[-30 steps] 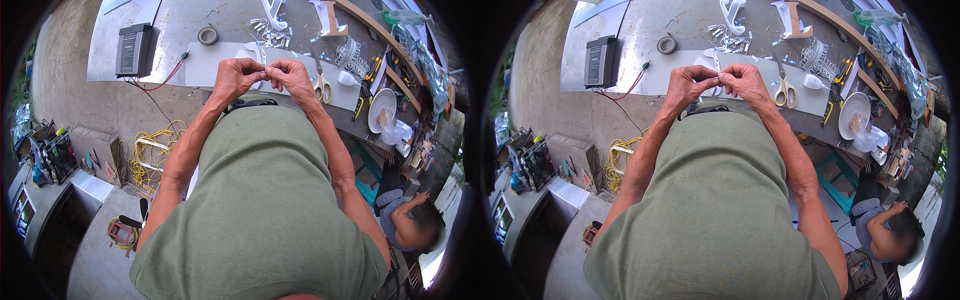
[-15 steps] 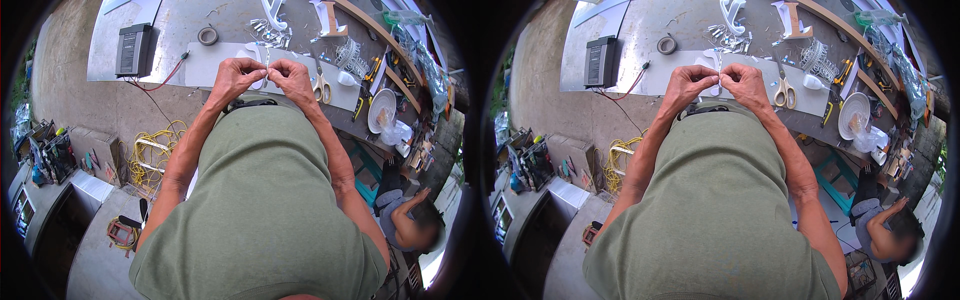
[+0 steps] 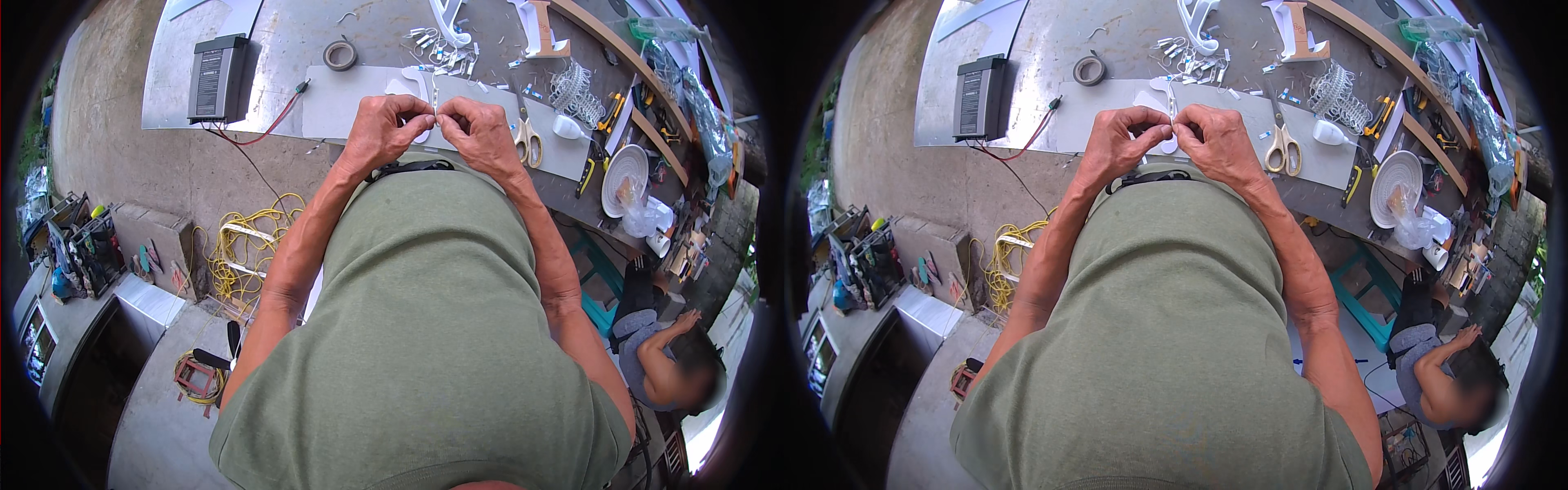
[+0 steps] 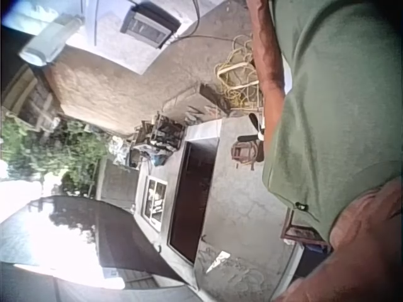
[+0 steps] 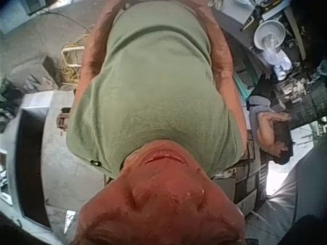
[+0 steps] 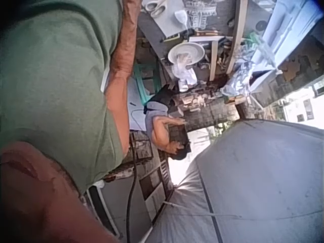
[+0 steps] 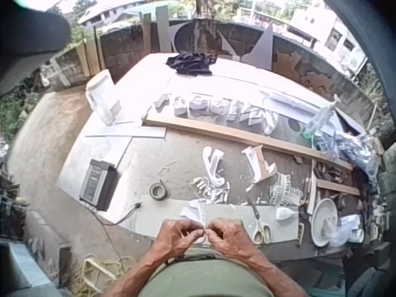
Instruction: Connecting and securing LED strips and wiring to plastic sign letters on a work table.
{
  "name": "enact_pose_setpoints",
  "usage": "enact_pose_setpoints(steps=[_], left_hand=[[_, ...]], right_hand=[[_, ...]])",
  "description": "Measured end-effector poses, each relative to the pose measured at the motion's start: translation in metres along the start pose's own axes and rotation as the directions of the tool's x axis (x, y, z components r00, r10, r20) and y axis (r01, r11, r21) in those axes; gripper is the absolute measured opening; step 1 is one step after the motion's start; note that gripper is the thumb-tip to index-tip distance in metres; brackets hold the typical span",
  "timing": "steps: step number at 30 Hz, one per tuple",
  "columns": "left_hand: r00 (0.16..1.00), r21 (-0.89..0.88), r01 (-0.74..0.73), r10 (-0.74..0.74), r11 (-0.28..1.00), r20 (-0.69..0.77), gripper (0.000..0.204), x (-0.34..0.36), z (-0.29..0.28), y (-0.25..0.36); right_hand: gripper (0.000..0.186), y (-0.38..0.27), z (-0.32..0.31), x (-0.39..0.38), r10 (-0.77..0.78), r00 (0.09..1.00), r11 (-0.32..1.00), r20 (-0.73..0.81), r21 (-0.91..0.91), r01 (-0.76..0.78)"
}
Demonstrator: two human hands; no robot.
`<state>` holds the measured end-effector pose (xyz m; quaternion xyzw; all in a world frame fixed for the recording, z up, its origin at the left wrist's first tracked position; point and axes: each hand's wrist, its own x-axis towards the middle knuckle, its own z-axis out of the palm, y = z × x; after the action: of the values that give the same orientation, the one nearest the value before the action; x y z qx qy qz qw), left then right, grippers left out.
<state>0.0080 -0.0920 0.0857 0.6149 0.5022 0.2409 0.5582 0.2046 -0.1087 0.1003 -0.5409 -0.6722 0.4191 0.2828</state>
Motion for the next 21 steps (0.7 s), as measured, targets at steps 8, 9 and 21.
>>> enact_pose_setpoints(steps=[8,9,21], left_hand=[[0.996,0.048,-0.079,0.080,0.996,-0.036,0.013,-0.010,0.001,0.001],[0.996,0.048,-0.079,0.081,0.996,-0.040,0.013,-0.011,0.001,0.001],[0.982,0.211,-0.124,0.150,0.970,-0.112,0.014,-0.013,0.005,0.011]], right_hand=[[0.009,-0.007,-0.001,-0.003,-0.072,0.996,0.997,0.049,-0.011,0.073],[0.009,-0.007,0.000,-0.004,-0.075,0.996,0.997,0.051,-0.011,0.075],[0.011,-0.010,0.004,-0.006,0.005,0.998,0.998,0.063,-0.063,-0.001]])
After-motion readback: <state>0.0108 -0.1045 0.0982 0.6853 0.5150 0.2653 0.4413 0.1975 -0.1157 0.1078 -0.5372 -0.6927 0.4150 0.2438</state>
